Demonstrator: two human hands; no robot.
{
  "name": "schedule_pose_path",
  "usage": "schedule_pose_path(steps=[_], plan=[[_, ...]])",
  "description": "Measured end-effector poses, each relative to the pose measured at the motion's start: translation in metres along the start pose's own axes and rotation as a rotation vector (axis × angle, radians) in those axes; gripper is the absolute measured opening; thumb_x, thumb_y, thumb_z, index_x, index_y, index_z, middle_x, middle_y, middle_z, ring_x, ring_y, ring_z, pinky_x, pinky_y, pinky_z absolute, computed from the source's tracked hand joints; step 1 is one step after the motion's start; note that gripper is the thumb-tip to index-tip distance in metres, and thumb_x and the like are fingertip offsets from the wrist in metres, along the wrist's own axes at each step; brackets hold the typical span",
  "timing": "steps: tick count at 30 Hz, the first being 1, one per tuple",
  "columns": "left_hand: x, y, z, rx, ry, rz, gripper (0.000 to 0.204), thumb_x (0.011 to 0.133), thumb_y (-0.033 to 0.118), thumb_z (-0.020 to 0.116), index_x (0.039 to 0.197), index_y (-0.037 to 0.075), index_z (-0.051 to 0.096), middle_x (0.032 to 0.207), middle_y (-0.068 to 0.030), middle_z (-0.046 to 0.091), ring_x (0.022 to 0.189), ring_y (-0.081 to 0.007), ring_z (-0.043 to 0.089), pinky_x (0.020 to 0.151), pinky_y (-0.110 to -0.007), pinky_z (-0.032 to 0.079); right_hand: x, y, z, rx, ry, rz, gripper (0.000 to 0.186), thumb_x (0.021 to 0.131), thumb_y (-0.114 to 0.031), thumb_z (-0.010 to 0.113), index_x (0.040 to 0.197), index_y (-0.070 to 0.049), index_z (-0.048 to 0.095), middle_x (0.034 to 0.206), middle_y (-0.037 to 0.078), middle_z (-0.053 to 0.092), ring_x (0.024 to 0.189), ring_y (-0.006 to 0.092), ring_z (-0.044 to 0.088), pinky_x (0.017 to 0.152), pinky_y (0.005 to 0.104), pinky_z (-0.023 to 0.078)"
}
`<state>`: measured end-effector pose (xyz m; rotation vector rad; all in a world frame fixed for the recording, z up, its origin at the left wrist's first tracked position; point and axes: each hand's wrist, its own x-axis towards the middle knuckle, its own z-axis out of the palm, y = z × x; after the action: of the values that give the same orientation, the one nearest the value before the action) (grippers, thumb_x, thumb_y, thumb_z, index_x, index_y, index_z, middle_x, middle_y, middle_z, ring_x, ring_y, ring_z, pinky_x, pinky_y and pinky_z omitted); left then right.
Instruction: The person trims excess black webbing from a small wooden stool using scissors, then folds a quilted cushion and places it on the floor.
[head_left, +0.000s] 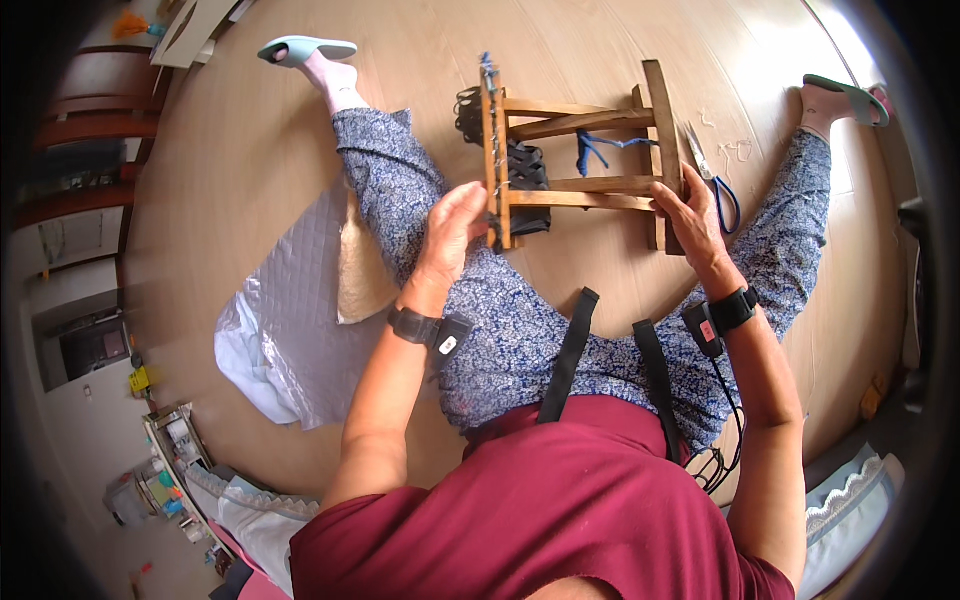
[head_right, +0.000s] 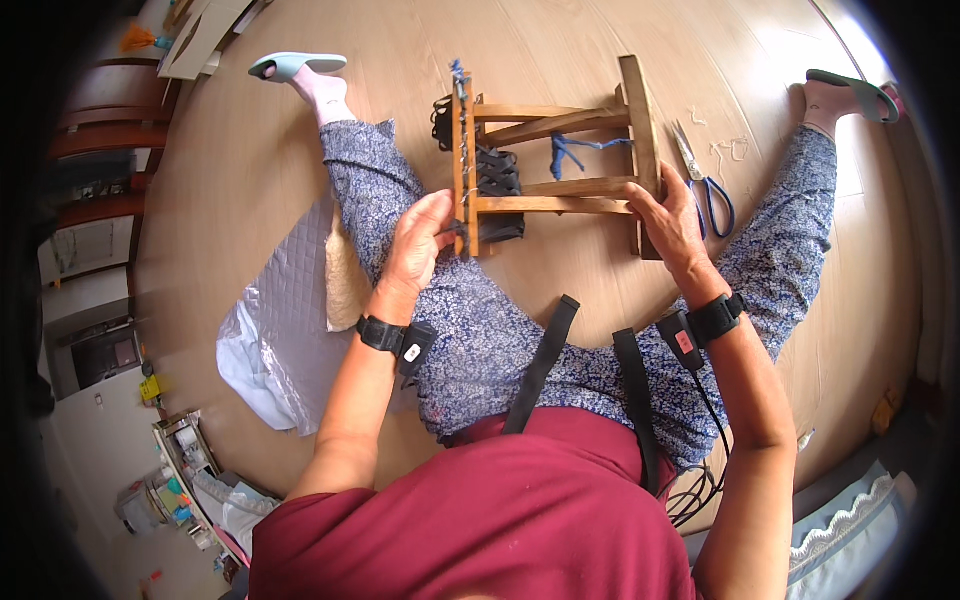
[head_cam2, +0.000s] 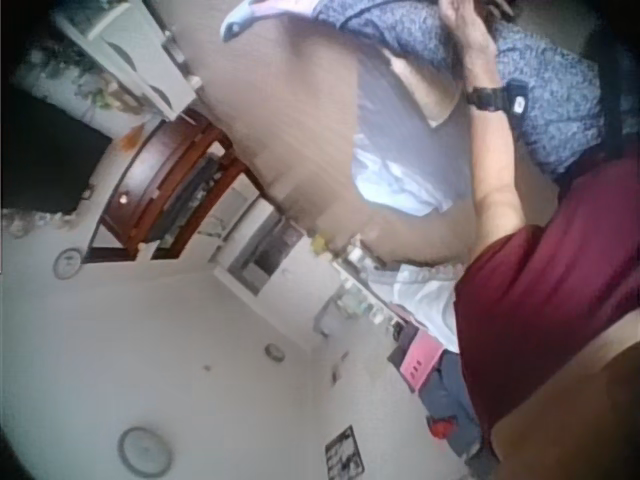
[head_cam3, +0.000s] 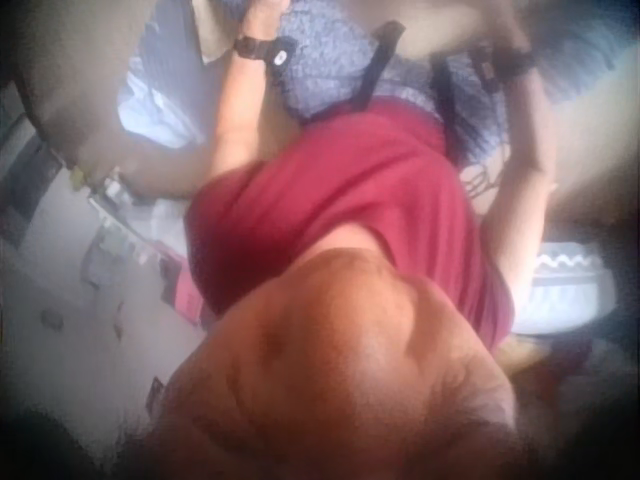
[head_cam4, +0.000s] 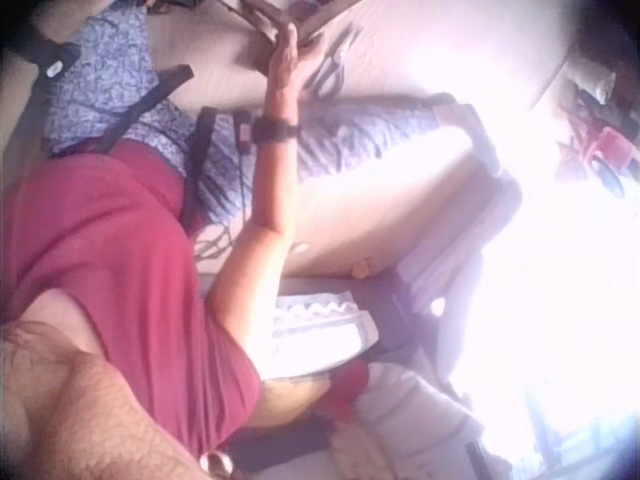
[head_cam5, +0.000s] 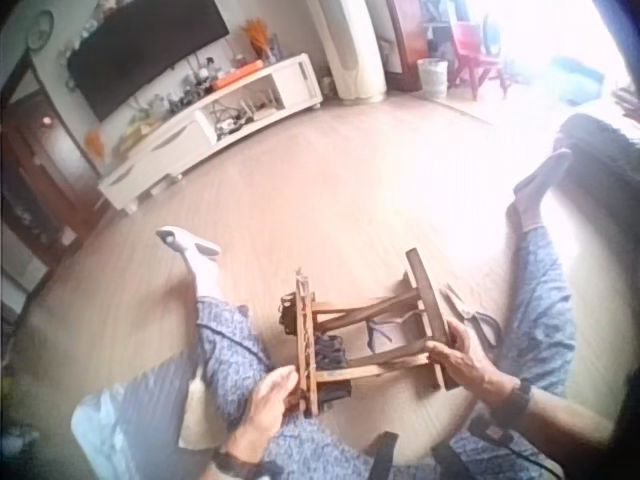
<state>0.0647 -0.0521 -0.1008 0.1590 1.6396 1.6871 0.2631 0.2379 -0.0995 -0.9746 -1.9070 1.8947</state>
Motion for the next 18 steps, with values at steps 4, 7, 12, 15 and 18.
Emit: schedule_pose_path(steps=[4,7,12,15,18], plan=[[0.003,-0.008,0.005,0.17,0.015,0.024,0.036,0.093,0.016,0.07,0.123,-0.002,0.061,0.105,-0.0043,0.067,0.093,-0.012,0.064,0.079,-0.028,0.054,-0.001,0.02,-0.025,-0.78,0.15,-0.285,0.049,0.086,-0.026,0.073,0.126,0.001,0.061,0.114,0.019,0.063,0.103,0.0349,0.059,0.091,0.0405,0.048],[0.014,-0.01,0.006,0.534,0.111,0.194,0.028,0.092,0.011,0.068,0.117,-0.003,0.065,0.102,-0.0072,0.07,0.086,-0.0123,0.067,0.074,-0.028,0.055,0.004,0.033,-0.035,-0.943,0.234,-0.587,0.055,0.088,-0.027,0.071,0.134,-0.001,0.055,0.127,0.021,0.056,0.118,0.0404,0.052,0.099,0.0454,0.044],[0.049,0.01,0.012,0.89,0.188,0.506,0.023,0.088,0.007,0.07,0.109,-0.001,0.069,0.095,-0.0102,0.072,0.077,-0.014,0.069,0.071,-0.027,0.055,0.015,0.057,-0.022,-0.768,0.049,-0.366,0.063,0.095,-0.037,0.062,0.141,0.002,0.042,0.13,0.029,0.054,0.121,0.0434,0.051,0.101,0.047,0.043],[0.08,0.021,0.015,0.958,0.119,0.668,0.025,0.083,0.007,0.075,0.107,0.001,0.07,0.088,-0.0087,0.07,0.072,-0.0145,0.066,0.067,-0.026,0.055,0.013,0.061,-0.02,-0.76,0.032,-0.305,0.063,0.096,-0.038,0.06,0.14,0.003,0.042,0.124,0.028,0.057,0.118,0.0431,0.053,0.099,0.0468,0.043],[0.106,0.023,0.016,1.123,0.016,0.707,0.02,0.082,0.005,0.074,0.1,0.0,0.069,0.084,-0.0077,0.068,0.07,-0.0138,0.066,0.066,-0.027,0.054,0.011,0.062,-0.022,-0.793,0.062,-0.319,0.063,0.096,-0.039,0.059,0.14,0.003,0.042,0.122,0.027,0.058,0.117,0.0429,0.053,0.099,0.047,0.042]])
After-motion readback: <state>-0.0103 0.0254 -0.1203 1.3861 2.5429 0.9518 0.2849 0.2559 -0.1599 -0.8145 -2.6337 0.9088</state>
